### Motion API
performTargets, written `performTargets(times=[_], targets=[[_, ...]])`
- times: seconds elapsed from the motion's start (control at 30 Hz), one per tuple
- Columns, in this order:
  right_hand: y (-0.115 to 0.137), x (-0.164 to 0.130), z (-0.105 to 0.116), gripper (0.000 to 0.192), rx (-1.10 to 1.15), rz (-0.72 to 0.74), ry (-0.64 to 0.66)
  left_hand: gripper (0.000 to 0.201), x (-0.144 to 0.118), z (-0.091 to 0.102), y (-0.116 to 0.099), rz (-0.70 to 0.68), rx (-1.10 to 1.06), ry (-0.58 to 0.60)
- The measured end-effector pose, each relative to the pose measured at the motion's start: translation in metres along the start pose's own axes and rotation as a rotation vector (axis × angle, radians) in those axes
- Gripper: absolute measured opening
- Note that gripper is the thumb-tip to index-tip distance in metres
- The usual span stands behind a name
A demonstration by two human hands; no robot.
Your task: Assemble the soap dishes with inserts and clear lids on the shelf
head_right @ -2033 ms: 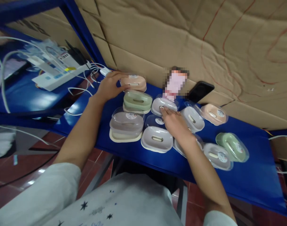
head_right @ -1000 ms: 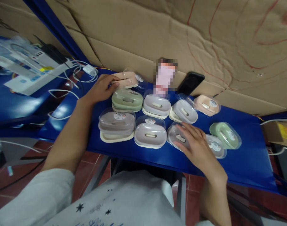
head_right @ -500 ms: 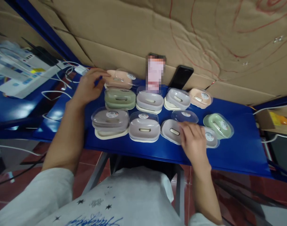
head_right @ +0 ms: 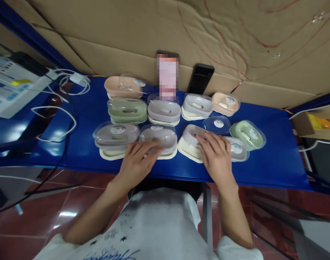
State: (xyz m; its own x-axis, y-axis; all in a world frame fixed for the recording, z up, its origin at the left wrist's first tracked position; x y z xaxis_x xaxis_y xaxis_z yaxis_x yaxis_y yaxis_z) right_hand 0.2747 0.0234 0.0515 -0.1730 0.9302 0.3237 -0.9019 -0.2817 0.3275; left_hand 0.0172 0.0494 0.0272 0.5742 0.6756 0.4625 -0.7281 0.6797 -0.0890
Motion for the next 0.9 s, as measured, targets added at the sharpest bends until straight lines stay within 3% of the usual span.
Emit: performTargets(times=[0.13, 0.2, 0.3, 0.43, 0.53, 0.67, 0.8, 0.9], targets=[[-0.02, -0.035, 0.026, 0.041, -0.06, -0.097, -0.089, 0.038, -0.004, 0.004, -0.012, 0.089, -0.072, -0.151], [-0.036, -0.059, 0.035, 0.036, -0.075, -0.161, -0.072, 0.031, -0.005, -0.002, -0.035, 0.002, -0.189, -0.118], [-0.066, -0.085, 0.045, 0.053, -0.126, -0.242, -0.038, 0.024, -0.004, -0.02, -0.08, -0.21, -0.329, -0.011], [-0.093, -0.078, 0.052, 0.043, -0.111, -0.184, -0.002, 0.035, 0.012, -0.048, -0.132, -0.415, -0.281, 0.063], [-0.097, -0.058, 0.058, 0.033, -0.085, -0.147, -0.003, 0.044, 0.032, -0.063, -0.153, -0.473, -0.183, 0.057], [-0.082, -0.055, 0.066, 0.027, -0.148, -0.152, -0.137, 0.041, 0.041, -0.062, -0.151, -0.463, -0.124, 0.022], [-0.062, -0.077, 0.038, 0.03, -0.043, -0.083, 0.037, 0.035, 0.021, -0.043, -0.126, -0.388, -0.19, 0.054], [-0.065, -0.088, 0.02, 0.044, -0.121, -0.104, 0.053, 0.036, 0.01, -0.037, -0.102, -0.261, -0.192, 0.092]])
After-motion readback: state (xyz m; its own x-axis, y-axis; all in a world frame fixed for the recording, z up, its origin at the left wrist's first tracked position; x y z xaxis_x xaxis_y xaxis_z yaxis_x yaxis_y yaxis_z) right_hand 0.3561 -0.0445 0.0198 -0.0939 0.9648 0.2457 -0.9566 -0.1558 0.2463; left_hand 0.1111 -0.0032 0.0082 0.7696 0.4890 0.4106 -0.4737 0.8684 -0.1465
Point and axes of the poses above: each hand's wrist, its own x-axis towards the middle knuckle, its own z-axis out of the back of the hand, y = z × x, the point moved 6 cm from there along x, towards the middle knuckle, and after that the axes turned 10 degrees about x, right-handed, at the moved point
